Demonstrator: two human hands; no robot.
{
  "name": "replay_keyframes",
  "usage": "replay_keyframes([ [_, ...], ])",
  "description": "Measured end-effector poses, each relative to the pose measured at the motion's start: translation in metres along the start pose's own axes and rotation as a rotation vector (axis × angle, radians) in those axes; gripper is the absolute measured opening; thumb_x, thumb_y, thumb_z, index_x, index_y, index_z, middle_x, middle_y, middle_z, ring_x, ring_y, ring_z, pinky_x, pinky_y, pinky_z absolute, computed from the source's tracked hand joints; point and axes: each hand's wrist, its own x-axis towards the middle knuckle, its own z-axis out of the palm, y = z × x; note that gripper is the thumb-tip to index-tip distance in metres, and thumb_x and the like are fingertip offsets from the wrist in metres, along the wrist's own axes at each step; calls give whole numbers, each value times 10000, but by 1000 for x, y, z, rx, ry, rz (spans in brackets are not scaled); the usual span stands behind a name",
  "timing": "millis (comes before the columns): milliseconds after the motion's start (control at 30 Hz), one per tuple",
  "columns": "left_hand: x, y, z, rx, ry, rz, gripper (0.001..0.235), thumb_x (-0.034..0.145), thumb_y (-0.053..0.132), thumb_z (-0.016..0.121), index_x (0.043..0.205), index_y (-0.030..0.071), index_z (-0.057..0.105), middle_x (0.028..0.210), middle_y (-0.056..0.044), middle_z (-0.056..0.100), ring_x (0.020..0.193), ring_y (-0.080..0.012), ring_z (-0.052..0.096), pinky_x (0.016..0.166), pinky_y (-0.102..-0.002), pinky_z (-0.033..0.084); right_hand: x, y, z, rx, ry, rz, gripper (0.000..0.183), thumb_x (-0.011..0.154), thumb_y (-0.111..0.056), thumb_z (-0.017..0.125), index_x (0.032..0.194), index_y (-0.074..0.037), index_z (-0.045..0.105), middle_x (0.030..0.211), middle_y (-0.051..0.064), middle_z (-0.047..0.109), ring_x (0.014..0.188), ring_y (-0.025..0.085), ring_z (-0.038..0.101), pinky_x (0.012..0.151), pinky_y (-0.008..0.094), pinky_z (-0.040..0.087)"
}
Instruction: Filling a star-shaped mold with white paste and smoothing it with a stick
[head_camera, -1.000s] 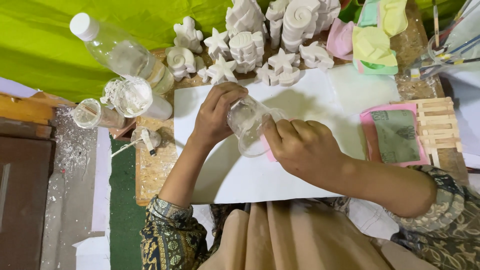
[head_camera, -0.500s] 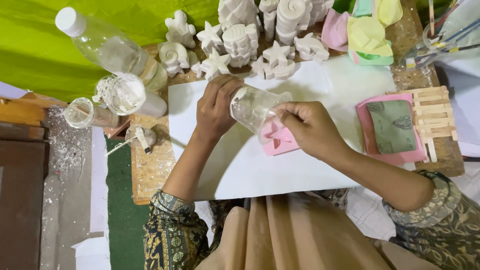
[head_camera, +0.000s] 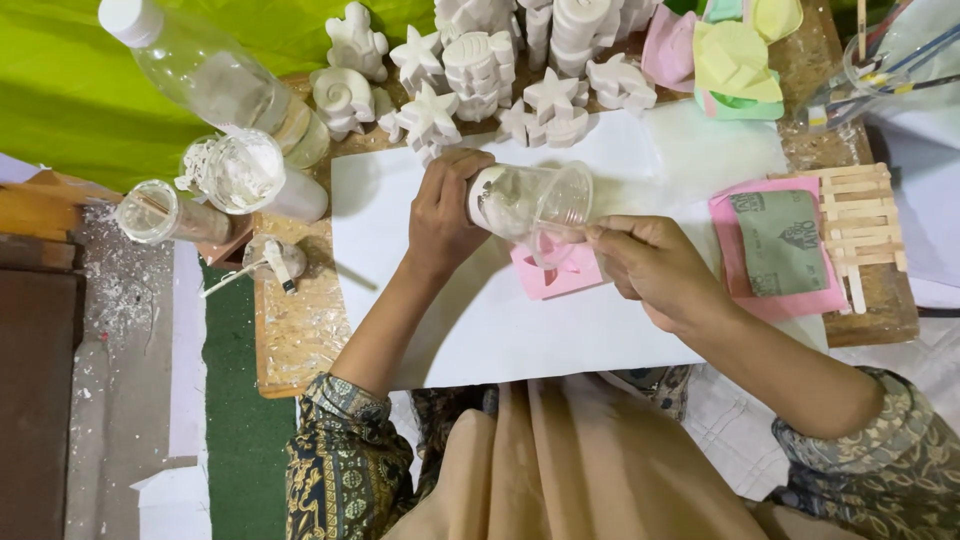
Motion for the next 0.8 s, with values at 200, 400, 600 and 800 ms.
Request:
replay_keyframes([
  [200,-5,3,0,-82,-32,-30,326,801,58,847,1050,-4,646,1000,-88,691,938,-285,704,926,-385,587,-8,2,-10,-27,34,32,248,991,-48,557,1108,102,716,565,-67,232,401,-5,229,354,172,185],
  [400,-22,-6,6,-184,-40,-143,381,771,65,882,1039,3,619,998,-88,669,951,-285,704,944,-376,568,-4,9,-20,14,20,41,226,982,-61,569,1072,76,725,561,-88,201,406,-8,207,363,174,181],
  [600,-23,-2,3,-299,-79,-222,423,769,63,891,1068,-15,601,1012,-119,647,994,-326,706,964,-427,558,-7,9,-30,37,46,32,207,986,-72,569,1071,45,718,594,-83,174,443,6,183,383,175,167],
  [800,-17,-2,-11,-347,-112,-436,552,720,112,948,1111,12,573,1005,-170,619,999,-401,682,944,-492,538,-26,13,-46,-62,107,-135,260,989,-8,526,1161,111,681,550,-90,194,449,-5,208,402,178,173],
])
